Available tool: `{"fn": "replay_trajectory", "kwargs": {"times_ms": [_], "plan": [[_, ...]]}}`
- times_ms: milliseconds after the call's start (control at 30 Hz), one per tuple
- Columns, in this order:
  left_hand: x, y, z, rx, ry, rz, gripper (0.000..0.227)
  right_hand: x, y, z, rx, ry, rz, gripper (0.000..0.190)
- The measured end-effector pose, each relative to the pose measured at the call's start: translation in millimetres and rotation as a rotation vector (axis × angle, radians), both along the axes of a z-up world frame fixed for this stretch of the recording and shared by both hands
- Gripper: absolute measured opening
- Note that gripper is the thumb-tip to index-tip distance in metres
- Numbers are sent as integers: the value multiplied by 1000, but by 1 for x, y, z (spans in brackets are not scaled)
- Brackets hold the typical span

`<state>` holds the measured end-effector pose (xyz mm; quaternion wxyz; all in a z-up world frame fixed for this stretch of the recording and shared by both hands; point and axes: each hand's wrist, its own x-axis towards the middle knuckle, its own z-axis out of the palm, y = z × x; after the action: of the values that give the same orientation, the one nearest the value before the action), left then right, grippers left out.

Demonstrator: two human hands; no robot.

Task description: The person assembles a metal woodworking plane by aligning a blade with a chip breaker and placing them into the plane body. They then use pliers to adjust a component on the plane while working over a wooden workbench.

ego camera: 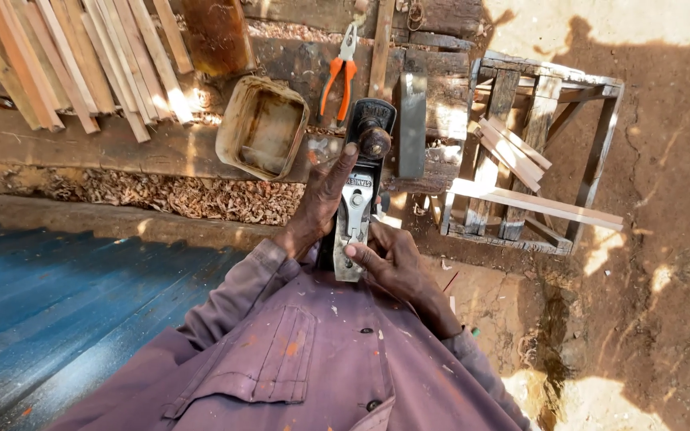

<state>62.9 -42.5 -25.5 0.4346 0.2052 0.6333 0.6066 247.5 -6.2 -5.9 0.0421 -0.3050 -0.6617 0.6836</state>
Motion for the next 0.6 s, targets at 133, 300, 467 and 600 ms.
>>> {"fn": "replay_trajectory", "kwargs": {"times_ms": [133,300,467,600], "plan": [[-12,8,15,8,91,2,62,-8,-2,10,70,101,-128,31],[-12,39,63,-120,109,103,75,-21,-14,26,363,-75,-439,77],[4,41,116,-226,164,-208,97,-9,33,5,53,282,-808,42],[0,57,91,116,-179,-161,102,35,48,-99,-761,871,-767,49]]}}
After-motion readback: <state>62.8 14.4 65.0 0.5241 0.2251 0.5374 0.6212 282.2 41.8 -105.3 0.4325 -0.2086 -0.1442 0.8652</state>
